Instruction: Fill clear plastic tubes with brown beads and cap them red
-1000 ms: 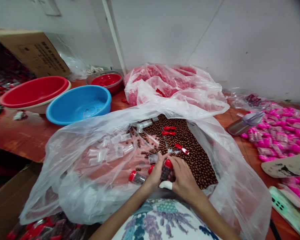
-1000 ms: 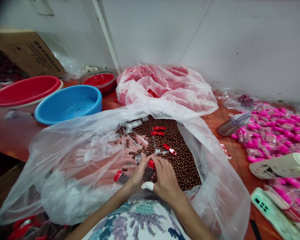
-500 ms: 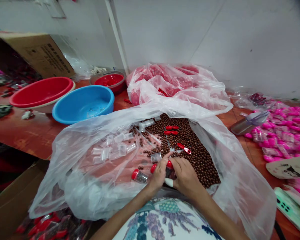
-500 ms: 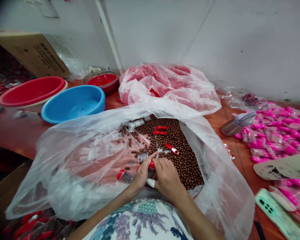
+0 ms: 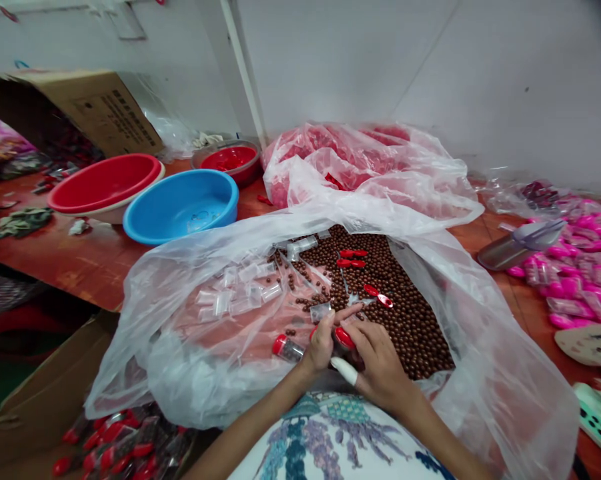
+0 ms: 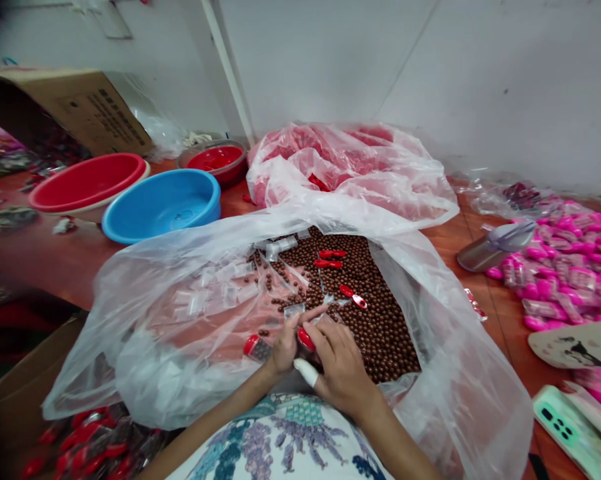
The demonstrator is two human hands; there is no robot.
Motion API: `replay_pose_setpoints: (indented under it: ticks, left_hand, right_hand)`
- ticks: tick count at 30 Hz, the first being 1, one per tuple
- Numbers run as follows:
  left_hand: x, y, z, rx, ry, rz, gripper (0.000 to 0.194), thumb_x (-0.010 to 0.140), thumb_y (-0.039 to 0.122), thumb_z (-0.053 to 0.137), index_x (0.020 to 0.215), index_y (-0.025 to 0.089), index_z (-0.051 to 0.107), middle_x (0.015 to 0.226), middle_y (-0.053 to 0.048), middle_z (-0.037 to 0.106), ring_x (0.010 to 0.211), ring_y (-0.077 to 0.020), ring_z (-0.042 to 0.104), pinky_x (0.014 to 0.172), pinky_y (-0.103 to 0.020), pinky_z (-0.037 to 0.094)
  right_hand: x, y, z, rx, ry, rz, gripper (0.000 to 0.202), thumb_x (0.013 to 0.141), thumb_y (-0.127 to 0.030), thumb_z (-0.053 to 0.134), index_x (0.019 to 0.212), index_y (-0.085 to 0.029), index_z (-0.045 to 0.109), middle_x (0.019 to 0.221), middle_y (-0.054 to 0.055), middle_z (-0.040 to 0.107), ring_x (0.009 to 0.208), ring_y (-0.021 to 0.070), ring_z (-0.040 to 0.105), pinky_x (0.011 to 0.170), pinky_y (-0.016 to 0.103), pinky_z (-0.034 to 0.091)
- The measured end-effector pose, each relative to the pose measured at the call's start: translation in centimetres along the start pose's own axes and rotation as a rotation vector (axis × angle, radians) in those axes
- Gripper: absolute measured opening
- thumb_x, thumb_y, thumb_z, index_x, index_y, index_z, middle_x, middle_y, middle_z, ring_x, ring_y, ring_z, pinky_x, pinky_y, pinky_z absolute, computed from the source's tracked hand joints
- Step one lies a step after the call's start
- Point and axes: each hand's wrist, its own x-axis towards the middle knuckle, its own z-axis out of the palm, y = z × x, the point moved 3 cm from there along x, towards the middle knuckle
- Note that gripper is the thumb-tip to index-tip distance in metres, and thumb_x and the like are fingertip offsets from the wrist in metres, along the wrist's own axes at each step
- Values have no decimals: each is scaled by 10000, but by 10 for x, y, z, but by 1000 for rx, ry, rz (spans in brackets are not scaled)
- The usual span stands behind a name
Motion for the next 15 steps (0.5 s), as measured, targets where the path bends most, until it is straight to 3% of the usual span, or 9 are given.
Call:
replay_pose_setpoints:
  ticks: [8,11,15]
  left_hand:
    - [-3,-2,0,-7,-87,-34,621,916,494,157,1174,160,614,1177,-70,627,1095,-226,548,1053,-369,310]
    - [-4,4,-3,123,-149,1,572,929,452,169,1227,176,571,1181,-66,621,1118,-211,526,1057,-350,300]
    - [6,13,-19,353,-130,7,484,933,399,249,1246,181,547,993,-66,675,941,-193,591,937,-344,410]
  right_hand:
    - [8,-7,-4,293,19,184,344,855,-225,498,1198,-243,488,1066,83,530,1000,227,503,846,387,431]
    - [9,-6,-1,290,22,222,279,852,-210,496,1126,-253,529,1023,65,546,958,220,510,814,375,432]
    - [10,-5,10,304,-3,216,230,840,-190,508,1061,-236,551,1006,56,563,957,208,520,843,364,427]
